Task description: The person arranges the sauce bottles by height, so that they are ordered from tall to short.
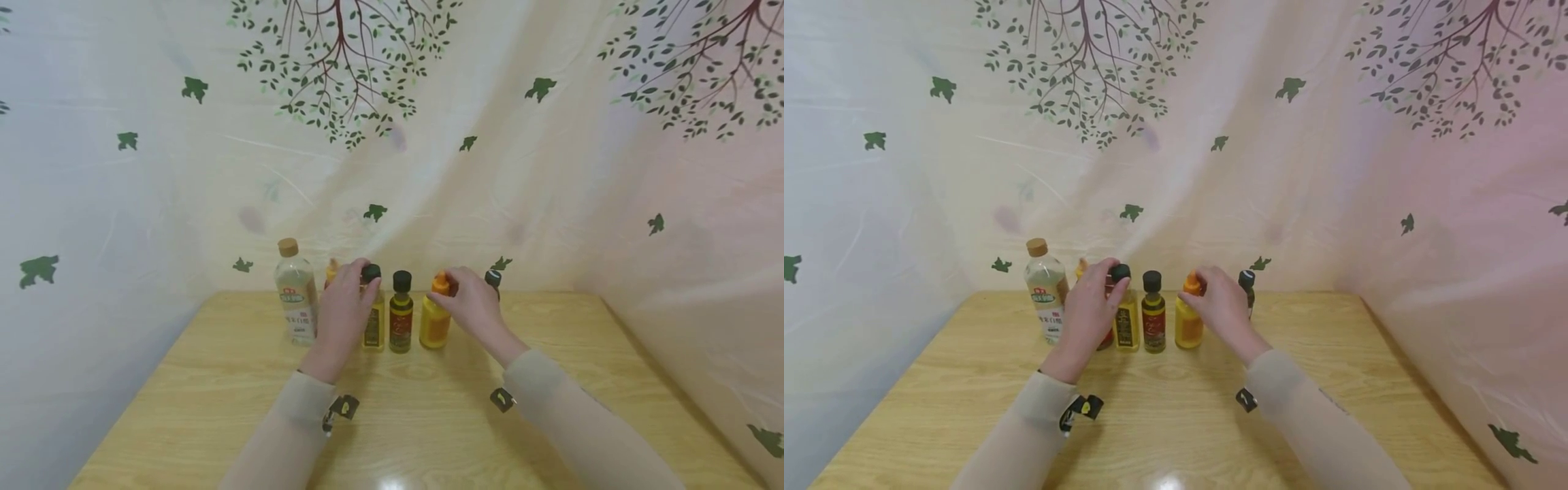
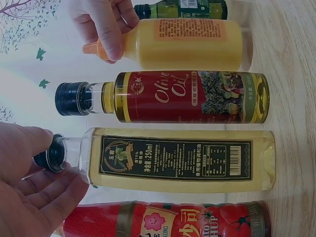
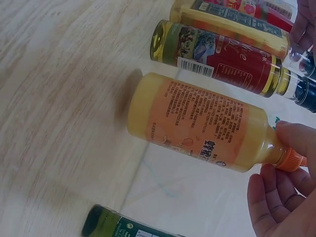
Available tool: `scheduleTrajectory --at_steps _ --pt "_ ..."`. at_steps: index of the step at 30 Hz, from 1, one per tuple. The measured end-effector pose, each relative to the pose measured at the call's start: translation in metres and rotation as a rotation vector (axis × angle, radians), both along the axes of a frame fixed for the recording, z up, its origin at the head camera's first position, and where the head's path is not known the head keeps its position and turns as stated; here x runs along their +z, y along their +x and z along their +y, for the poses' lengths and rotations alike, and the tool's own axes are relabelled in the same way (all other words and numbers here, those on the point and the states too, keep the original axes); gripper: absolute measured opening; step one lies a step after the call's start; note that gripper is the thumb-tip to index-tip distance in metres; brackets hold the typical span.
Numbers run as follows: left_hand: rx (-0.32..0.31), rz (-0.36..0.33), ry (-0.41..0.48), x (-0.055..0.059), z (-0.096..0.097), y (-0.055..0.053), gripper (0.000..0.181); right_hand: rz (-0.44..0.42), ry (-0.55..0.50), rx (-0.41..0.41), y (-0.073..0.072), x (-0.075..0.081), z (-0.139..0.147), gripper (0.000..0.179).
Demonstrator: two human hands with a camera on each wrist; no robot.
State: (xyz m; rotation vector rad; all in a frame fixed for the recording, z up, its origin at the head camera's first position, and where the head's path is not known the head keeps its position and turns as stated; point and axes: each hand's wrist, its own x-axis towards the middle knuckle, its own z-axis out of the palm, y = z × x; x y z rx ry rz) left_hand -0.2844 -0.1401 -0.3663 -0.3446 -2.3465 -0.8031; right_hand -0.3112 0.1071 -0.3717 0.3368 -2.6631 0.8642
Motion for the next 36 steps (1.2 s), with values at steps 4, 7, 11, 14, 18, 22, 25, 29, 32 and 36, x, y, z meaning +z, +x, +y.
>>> scheduleTrajectory --at_steps 4,7,11,14,18,22,25,29,32,36 --pt "0.002 -0.007 0.0 0.002 -0.001 0.0 0.039 -0.005 -0.011 0.016 0.004 0.001 -0.002 0.034" --pt "0.005 -0.005 0.003 0.001 -0.001 0.0 0.039 -0.011 -0.017 0.02 0.007 0.001 -0.004 0.033" --pt "0.009 -0.003 0.0 0.001 -0.001 -0.001 0.038 -0.014 -0.017 0.02 0.008 -0.001 -0.006 0.033" --pt "0.007 -0.003 -0.001 0.001 -0.001 -0.001 0.038 -0.016 -0.012 0.019 0.008 -0.003 -0.007 0.032" --pt "0.002 -0.005 0.004 0.001 -0.001 -0.002 0.037 -0.014 -0.003 0.016 0.008 -0.004 -0.007 0.033" --pt "0.0 -0.004 0.007 0.001 -0.001 -0.001 0.037 -0.015 0.001 0.014 0.007 -0.005 -0.007 0.034" --pt "0.0 -0.007 0.006 0.001 0.0 -0.001 0.038 -0.017 0.001 0.014 0.007 -0.006 -0.007 0.034" --pt "0.0 -0.011 0.005 0.001 0.0 0.0 0.039 -0.014 0.002 0.014 0.007 -0.007 -0.007 0.034" --pt "-0.001 -0.013 0.004 0.001 0.0 0.0 0.038 -0.009 0.002 0.013 0.007 -0.008 -0.007 0.034" --pt "0.0 -0.012 0.004 0.001 0.0 -0.001 0.038 -0.005 0.001 0.011 0.006 -0.009 -0.007 0.034"
